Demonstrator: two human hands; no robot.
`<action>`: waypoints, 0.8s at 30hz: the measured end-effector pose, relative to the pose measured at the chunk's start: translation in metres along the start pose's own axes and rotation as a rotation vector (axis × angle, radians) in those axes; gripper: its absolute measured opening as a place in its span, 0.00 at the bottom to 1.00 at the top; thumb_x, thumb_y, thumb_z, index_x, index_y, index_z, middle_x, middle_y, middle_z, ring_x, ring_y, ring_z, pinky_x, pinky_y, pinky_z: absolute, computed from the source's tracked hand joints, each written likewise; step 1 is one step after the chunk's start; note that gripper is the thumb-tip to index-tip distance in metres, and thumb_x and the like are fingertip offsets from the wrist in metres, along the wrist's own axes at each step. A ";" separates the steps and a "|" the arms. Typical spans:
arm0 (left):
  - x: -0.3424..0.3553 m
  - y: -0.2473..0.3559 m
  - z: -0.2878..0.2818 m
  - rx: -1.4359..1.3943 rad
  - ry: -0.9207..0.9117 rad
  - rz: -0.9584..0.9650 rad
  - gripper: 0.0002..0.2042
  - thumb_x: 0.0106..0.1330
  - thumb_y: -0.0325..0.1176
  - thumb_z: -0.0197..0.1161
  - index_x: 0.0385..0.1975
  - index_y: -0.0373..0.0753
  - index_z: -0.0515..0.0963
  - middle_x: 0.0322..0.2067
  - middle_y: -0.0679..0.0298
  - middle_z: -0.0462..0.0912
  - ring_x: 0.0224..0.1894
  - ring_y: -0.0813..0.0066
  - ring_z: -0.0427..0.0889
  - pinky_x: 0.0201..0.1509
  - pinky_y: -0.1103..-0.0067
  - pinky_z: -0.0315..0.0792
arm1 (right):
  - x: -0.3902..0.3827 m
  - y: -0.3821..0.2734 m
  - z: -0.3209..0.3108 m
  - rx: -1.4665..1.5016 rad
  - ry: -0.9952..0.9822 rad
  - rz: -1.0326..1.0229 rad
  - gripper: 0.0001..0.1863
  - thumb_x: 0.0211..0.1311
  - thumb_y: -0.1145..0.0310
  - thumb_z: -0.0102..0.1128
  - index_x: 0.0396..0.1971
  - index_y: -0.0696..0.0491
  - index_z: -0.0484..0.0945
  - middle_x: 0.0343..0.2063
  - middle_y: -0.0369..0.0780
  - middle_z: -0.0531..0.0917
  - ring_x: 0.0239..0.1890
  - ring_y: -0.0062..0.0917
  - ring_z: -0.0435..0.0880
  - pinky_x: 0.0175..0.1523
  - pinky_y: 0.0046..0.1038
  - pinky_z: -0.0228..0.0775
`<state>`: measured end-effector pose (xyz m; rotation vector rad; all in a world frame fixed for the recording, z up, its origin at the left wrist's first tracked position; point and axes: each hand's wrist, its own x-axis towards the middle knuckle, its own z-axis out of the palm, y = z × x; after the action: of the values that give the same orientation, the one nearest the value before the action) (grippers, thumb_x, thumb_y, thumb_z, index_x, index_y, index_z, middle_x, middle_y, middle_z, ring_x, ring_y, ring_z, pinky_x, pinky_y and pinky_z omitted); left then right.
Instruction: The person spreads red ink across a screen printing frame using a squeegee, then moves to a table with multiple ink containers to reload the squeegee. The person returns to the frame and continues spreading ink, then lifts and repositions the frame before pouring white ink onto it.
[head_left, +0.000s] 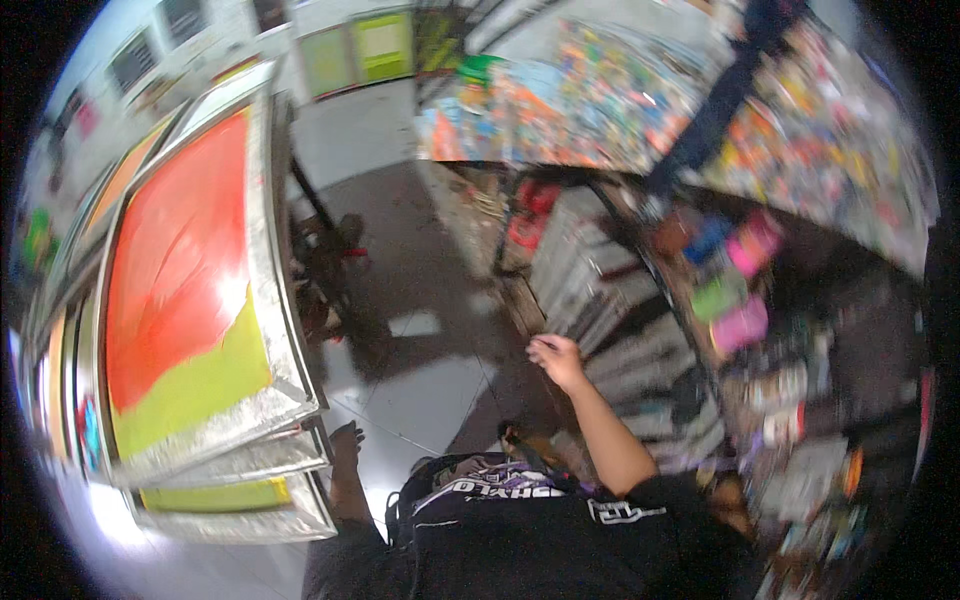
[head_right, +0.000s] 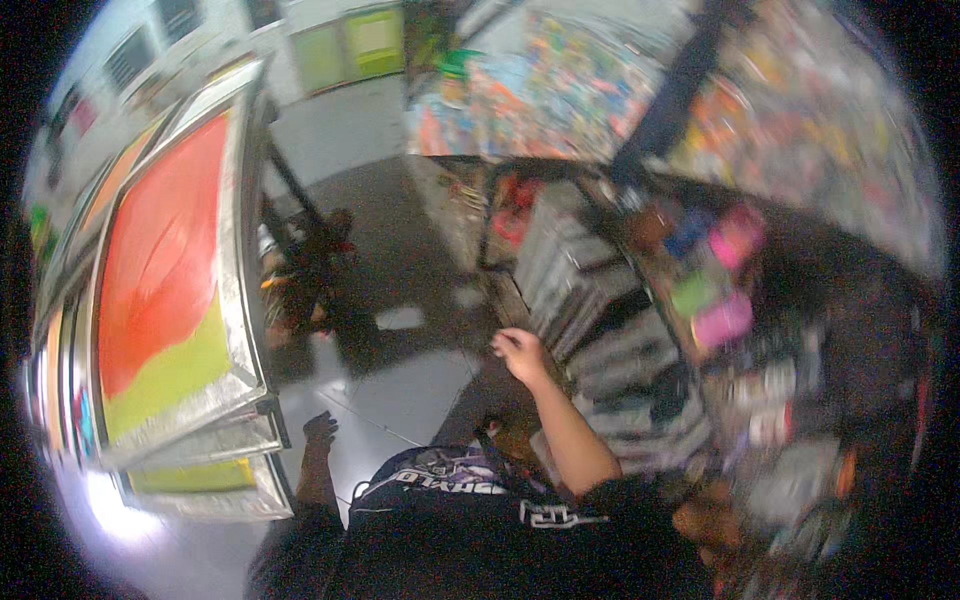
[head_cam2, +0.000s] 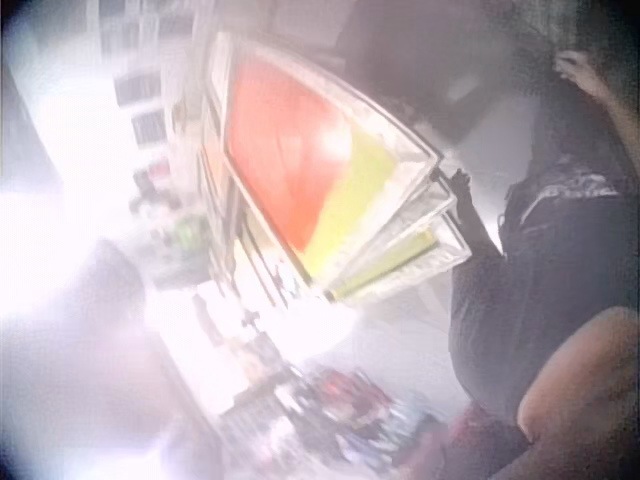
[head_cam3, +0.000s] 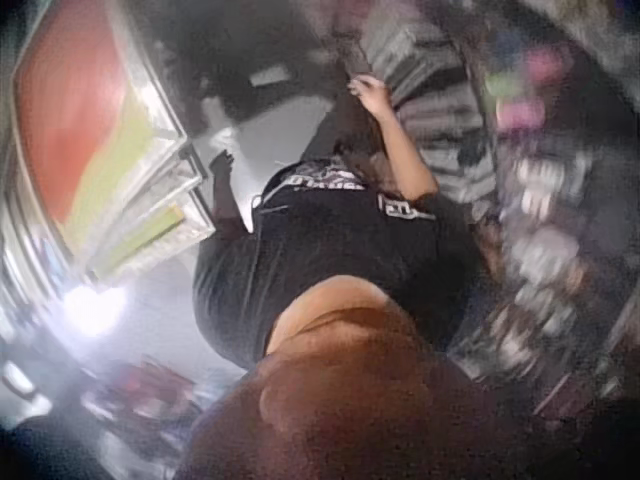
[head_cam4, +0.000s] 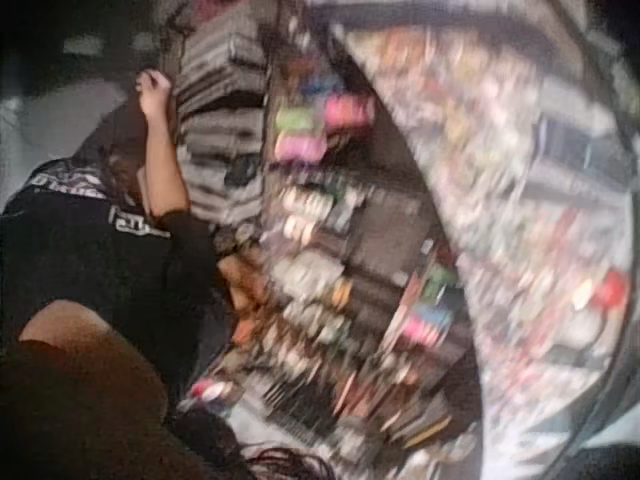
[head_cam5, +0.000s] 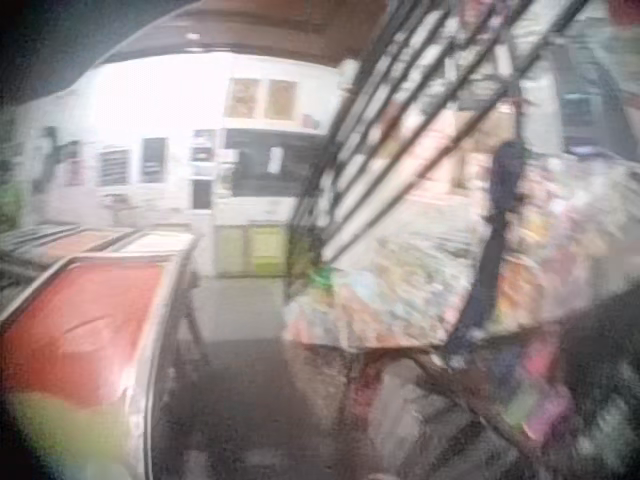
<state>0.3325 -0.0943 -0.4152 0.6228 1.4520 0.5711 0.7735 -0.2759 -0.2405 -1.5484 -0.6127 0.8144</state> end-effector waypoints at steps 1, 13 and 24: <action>-0.002 -0.026 0.002 -0.067 -0.220 0.268 0.14 0.54 0.35 0.58 0.39 0.38 0.73 0.30 0.58 0.79 0.24 0.72 0.77 0.14 0.83 0.63 | 0.011 -0.006 -0.012 -0.004 -0.022 0.045 0.12 0.57 0.68 0.54 0.36 0.60 0.74 0.28 0.39 0.80 0.26 0.19 0.77 0.29 0.19 0.67; -0.055 0.095 0.197 -0.017 0.061 0.270 0.14 0.56 0.37 0.61 0.36 0.32 0.75 0.29 0.61 0.79 0.30 0.75 0.78 0.34 0.80 0.73 | 0.202 -0.015 0.032 -0.158 -0.386 0.136 0.11 0.56 0.71 0.54 0.36 0.62 0.73 0.27 0.40 0.80 0.24 0.18 0.77 0.27 0.19 0.67; 0.079 0.266 0.237 -0.123 0.089 0.295 0.15 0.57 0.38 0.60 0.41 0.37 0.74 0.36 0.65 0.77 0.38 0.78 0.74 0.42 0.80 0.68 | 0.423 -0.054 0.199 -0.390 -0.788 0.094 0.10 0.55 0.70 0.55 0.34 0.60 0.75 0.27 0.39 0.81 0.25 0.19 0.78 0.31 0.21 0.69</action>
<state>0.5777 0.1418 -0.2824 0.7267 1.4051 0.9216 0.8807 0.1822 -0.2578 -1.5803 -1.3368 1.4591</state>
